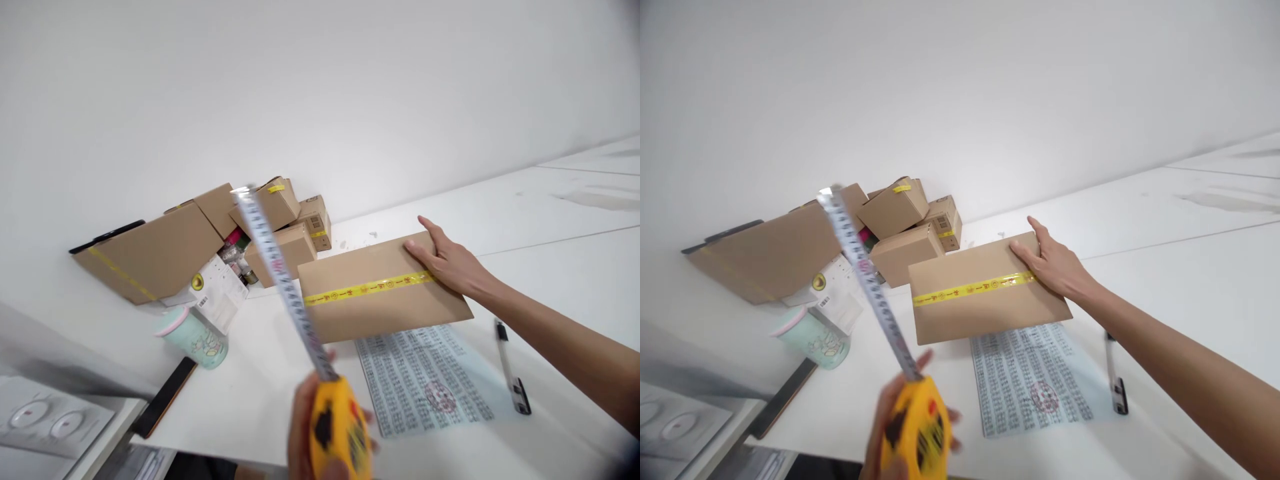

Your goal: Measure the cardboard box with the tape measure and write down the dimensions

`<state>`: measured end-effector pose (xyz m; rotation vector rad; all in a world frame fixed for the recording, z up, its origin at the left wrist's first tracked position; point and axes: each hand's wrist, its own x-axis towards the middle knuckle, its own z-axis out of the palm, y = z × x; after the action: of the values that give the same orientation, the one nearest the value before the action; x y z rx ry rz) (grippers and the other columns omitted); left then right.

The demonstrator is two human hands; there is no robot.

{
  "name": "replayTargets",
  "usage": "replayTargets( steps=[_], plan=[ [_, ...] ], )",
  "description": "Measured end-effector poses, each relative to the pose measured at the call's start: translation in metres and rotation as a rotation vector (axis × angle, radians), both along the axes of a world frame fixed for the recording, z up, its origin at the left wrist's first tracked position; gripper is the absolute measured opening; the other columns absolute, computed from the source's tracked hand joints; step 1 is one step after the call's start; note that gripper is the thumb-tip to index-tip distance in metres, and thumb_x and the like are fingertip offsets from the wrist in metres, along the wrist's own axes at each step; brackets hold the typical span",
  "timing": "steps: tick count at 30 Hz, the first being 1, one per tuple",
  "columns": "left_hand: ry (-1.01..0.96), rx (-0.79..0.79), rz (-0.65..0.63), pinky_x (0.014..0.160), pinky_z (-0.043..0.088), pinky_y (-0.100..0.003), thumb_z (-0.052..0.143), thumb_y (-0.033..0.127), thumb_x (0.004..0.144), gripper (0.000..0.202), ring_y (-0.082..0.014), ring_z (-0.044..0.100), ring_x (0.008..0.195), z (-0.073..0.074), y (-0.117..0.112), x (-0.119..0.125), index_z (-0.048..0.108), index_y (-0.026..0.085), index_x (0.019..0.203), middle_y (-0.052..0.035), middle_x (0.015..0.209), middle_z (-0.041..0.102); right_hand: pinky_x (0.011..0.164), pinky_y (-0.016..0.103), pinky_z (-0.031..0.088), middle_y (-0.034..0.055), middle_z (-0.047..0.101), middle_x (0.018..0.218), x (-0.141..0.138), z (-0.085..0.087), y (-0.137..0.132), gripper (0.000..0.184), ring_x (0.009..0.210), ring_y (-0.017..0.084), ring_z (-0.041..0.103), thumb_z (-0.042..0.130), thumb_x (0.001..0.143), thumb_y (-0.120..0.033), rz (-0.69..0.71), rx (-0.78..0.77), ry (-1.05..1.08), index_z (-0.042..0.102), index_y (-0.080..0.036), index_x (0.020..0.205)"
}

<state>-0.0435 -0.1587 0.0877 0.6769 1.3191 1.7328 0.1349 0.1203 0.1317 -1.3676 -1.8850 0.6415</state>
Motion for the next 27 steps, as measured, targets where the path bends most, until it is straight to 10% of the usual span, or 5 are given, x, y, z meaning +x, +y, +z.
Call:
replayTargets(
  steps=[3,11,15,21,27],
  plan=[
    [0.114,0.026,0.170,0.060,0.061,-0.037,0.079,0.060,0.068,0.071,-0.0307,0.071,0.083,0.010,0.008,-0.033,0.053,0.024,0.124,-0.0111,0.108,0.065,0.078,0.049,0.053,0.0120,0.071,0.107,0.006,-0.001,-0.014,0.083,0.090,0.036,0.067,0.040,0.085,-0.079,-0.007,-0.096,0.025,0.030,-0.037,0.155],
    [0.129,0.015,0.086,0.071,0.061,-0.039,0.077,0.052,0.071,0.065,-0.0291,0.071,0.090,-0.010,0.044,-0.046,0.050,0.025,0.124,-0.0062,0.107,0.061,0.071,0.035,0.056,0.0081,0.060,0.133,0.021,-0.011,-0.035,0.057,0.100,0.028,0.064,0.051,0.087,-0.070,0.172,0.016,0.301,0.048,-0.036,0.132],
    [0.189,0.011,0.022,0.071,0.060,-0.037,0.078,0.051,0.072,0.066,-0.0267,0.071,0.088,-0.015,0.070,-0.052,0.048,0.023,0.124,-0.0059,0.105,0.062,0.094,0.037,0.052,0.0046,0.033,0.161,0.020,-0.038,-0.012,0.052,0.125,0.028,0.053,0.057,0.088,-0.064,0.314,0.049,0.463,0.046,-0.034,0.129],
    [0.206,-0.062,-0.008,0.069,0.059,-0.036,0.075,0.056,0.070,0.068,-0.0258,0.070,0.088,-0.025,0.083,-0.055,0.050,0.023,0.123,-0.0079,0.111,0.061,0.106,0.049,0.045,0.0075,0.031,0.163,0.016,-0.084,0.013,0.050,0.136,0.032,0.046,0.063,0.085,-0.062,0.352,0.008,0.522,0.050,-0.031,0.123],
    [0.484,-0.136,-0.084,0.067,0.057,-0.033,0.071,0.052,0.075,0.065,-0.0270,0.067,0.093,-0.014,0.037,-0.046,0.047,0.025,0.130,-0.0089,0.109,0.063,0.094,0.049,0.051,0.0086,0.064,0.131,0.028,-0.043,-0.020,0.046,0.107,0.027,0.063,0.060,0.089,-0.058,0.092,0.153,0.522,0.058,-0.029,0.126]
  ],
)
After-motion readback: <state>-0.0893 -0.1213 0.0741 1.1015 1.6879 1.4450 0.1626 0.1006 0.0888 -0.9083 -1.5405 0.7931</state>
